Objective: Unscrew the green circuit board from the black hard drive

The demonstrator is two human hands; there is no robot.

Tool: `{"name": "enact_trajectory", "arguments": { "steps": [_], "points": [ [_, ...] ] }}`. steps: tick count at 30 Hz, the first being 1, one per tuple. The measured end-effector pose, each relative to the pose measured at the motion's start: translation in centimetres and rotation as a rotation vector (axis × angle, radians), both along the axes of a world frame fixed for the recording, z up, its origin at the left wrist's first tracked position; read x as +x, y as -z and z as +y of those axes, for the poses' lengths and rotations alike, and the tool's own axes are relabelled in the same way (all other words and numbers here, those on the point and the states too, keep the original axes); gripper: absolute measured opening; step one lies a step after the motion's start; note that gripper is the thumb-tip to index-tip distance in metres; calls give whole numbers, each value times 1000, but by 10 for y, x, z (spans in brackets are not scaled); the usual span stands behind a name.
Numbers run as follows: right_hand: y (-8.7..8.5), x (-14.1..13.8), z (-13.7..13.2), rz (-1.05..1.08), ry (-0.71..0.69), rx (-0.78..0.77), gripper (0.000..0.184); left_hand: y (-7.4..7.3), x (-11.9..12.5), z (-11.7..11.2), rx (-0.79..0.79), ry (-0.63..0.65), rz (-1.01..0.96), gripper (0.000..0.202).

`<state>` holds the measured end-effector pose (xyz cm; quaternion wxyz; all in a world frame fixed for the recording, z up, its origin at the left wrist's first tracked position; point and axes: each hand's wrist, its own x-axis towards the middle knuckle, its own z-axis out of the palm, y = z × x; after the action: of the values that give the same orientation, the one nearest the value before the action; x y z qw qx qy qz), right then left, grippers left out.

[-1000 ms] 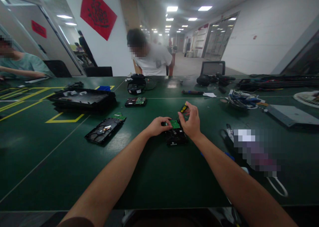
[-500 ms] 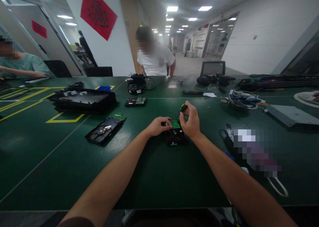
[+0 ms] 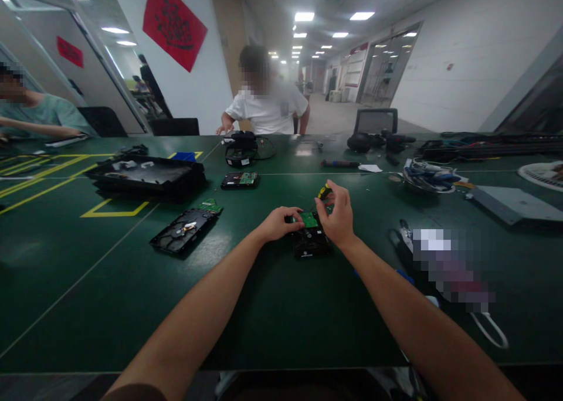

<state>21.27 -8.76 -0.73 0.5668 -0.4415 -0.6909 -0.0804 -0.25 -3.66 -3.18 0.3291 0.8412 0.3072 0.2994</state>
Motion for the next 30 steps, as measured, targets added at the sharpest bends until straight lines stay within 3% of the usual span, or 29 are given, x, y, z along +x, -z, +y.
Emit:
{"name": "enact_trajectory", "arguments": {
  "steps": [30],
  "points": [
    [1, 0, 2, -10, 10, 11, 62, 0, -1, 0, 14, -1, 2, 13]
  ]
}}
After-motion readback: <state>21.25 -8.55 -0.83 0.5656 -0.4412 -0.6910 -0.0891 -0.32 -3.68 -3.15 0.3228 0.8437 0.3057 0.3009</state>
